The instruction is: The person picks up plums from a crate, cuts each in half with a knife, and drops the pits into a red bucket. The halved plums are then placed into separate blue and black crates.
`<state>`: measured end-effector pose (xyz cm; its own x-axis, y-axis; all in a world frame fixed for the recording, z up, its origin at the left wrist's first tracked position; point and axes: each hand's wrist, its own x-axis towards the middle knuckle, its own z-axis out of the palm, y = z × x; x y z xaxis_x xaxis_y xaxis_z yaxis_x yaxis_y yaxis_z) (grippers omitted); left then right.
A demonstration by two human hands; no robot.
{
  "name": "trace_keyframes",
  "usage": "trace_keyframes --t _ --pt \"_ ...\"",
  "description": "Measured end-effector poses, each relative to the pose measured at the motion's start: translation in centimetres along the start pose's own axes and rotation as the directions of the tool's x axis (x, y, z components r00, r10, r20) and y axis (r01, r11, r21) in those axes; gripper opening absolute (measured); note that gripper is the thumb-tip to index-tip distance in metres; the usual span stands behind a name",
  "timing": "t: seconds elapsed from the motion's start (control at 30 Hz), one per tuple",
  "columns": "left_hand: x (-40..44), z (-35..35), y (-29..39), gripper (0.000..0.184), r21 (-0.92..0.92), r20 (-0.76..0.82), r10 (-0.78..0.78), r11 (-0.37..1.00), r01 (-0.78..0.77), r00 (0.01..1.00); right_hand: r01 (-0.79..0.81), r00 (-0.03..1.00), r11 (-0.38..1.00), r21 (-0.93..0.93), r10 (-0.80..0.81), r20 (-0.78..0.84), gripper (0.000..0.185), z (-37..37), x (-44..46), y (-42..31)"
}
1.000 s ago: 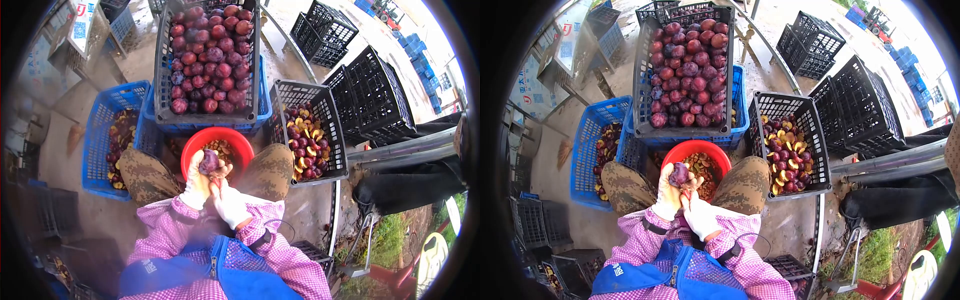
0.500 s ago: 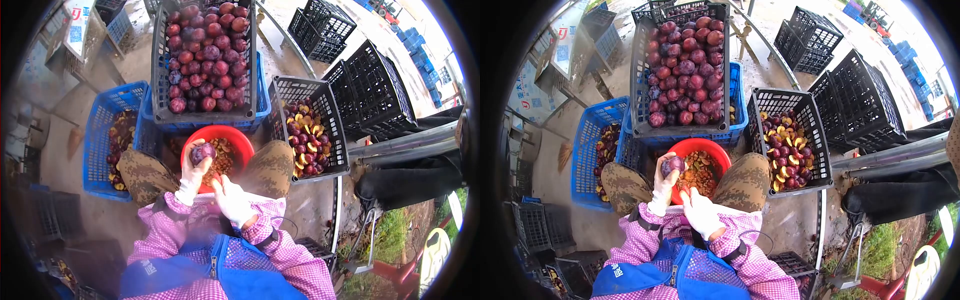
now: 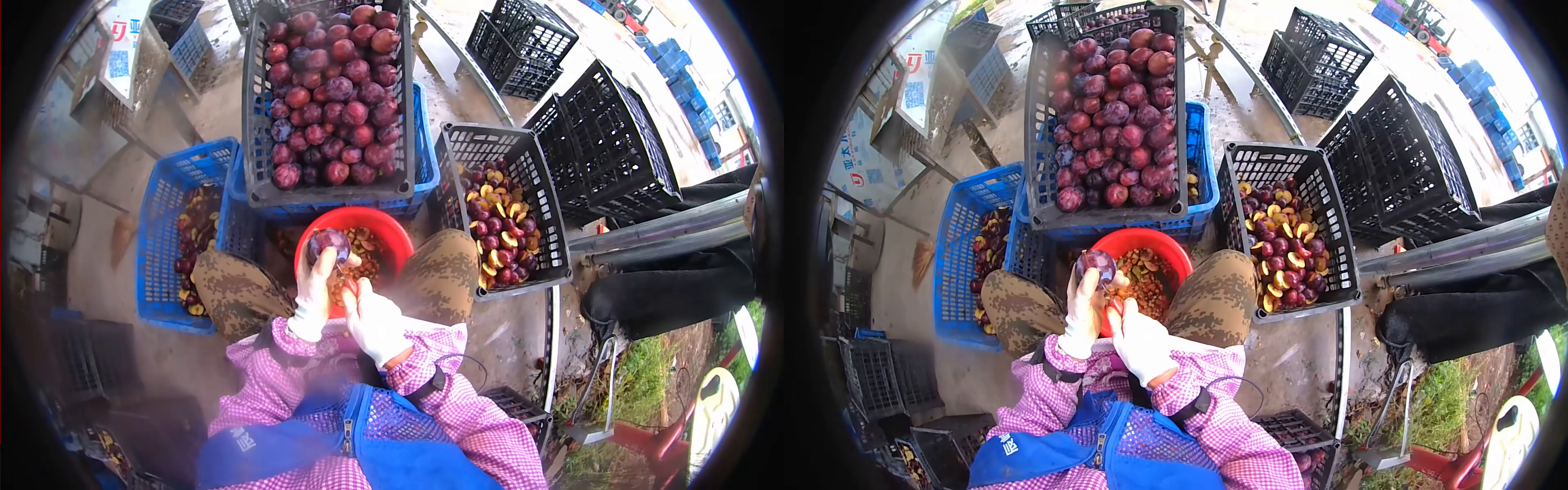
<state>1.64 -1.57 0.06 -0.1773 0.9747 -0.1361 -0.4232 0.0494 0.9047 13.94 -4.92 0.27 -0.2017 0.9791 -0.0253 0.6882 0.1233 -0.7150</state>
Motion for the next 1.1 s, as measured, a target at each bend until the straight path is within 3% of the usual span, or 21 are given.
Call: trace_keyframes --t 0.1,0.17,0.23,0.3,0.5,0.57,0.7,0.77,0.83,0.9,0.93,1.03,1.07,1.1 --pt "0.4 0.4 0.5 0.034 -0.051 0.023 -0.029 0.998 0.03 0.999 0.042 0.997 0.999 -0.003 -0.042 -0.071 0.022 -0.4 0.2 -0.1" --pt "0.8 -0.1 0.6 0.03 0.267 0.069 0.178 0.945 -0.19 0.982 0.047 0.998 0.996 0.08 -0.044 -0.04 0.02 -0.9 0.3 -0.4" --pt "0.6 -0.2 0.2 0.034 0.258 0.028 0.144 0.955 -0.146 0.989 0.04 0.998 0.999 0.033 -0.038 -0.057 0.019 -0.5 0.3 -0.4" --pt "0.3 0.5 0.1 0.04 -0.01 0.068 0.067 0.998 -0.066 0.995 0.033 0.997 0.999 -0.018 -0.034 -0.075 0.019 -0.2 0.4 0.0" --pt "-0.2 1.7 0.6 0.042 -0.066 0.113 0.073 0.996 -0.066 0.991 0.06 0.995 0.998 0.037 -0.057 -0.08 0.02 -0.4 0.2 0.8" --pt "-0.3 2.2 0.7 0.043 -0.106 0.058 -0.027 0.994 0.033 0.998 0.013 0.996 0.998 0.059 -0.008 -0.087 0.02 -0.4 0.0 0.5" --pt "0.0 2.1 -0.7 0.044 -0.158 -0.023 -0.071 0.985 0.067 0.997 -0.088 0.996 0.996 0.019 0.088 -0.01 0.022 -0.9 -0.3 -0.1" --pt "2.1 0.4 -1.2 0.049 -0.521 -0.03 -0.253 0.83 0.201 0.967 -0.101 0.995 0.991 0.091 0.098 0.034 0.023 -0.9 -1.1 0.2" --pt "4.4 -1.7 -0.6 0.054 -0.605 -0.093 -0.24 0.785 0.137 0.966 -0.1 0.994 0.975 0.197 0.089 0.06 0.023 -0.1 -2.7 1.5" --pt "3.8 -1.9 1.3 0.052 -0.444 -0.08 -0.107 0.894 0.061 0.991 -0.145 0.988 0.942 0.304 0.154 -0.007 0.025 -1.9 -2.5 0.9" --pt "4.1 -3.0 1.0 0.049 -0.331 0.032 -0.066 0.941 0.073 0.997 -0.148 0.983 0.905 0.399 0.179 -0.042 0.024 -2.3 -1.7 1.2" --pt "1.2 0.0 2.2 0.034 -0.113 0.05 -0.078 0.99 0.083 0.996 -0.213 0.964 0.605 0.767 0.26 0.063 0.024 -3.5 1.6 1.4" --pt "0.9 -0.4 0.6 0.028 0.061 0.198 -0.009 0.998 -0.004 0.98 -0.211 0.963 0.606 0.767 0.263 0.057 0.024 -3.8 2.7 0.9" --pt "-0.2 0.5 0.2 0.028 0.346 0.095 0.046 0.935 -0.076 0.994 -0.133 0.975 0.597 0.791 0.221 -0.003 0.023 -4.0 3.7 0.2"
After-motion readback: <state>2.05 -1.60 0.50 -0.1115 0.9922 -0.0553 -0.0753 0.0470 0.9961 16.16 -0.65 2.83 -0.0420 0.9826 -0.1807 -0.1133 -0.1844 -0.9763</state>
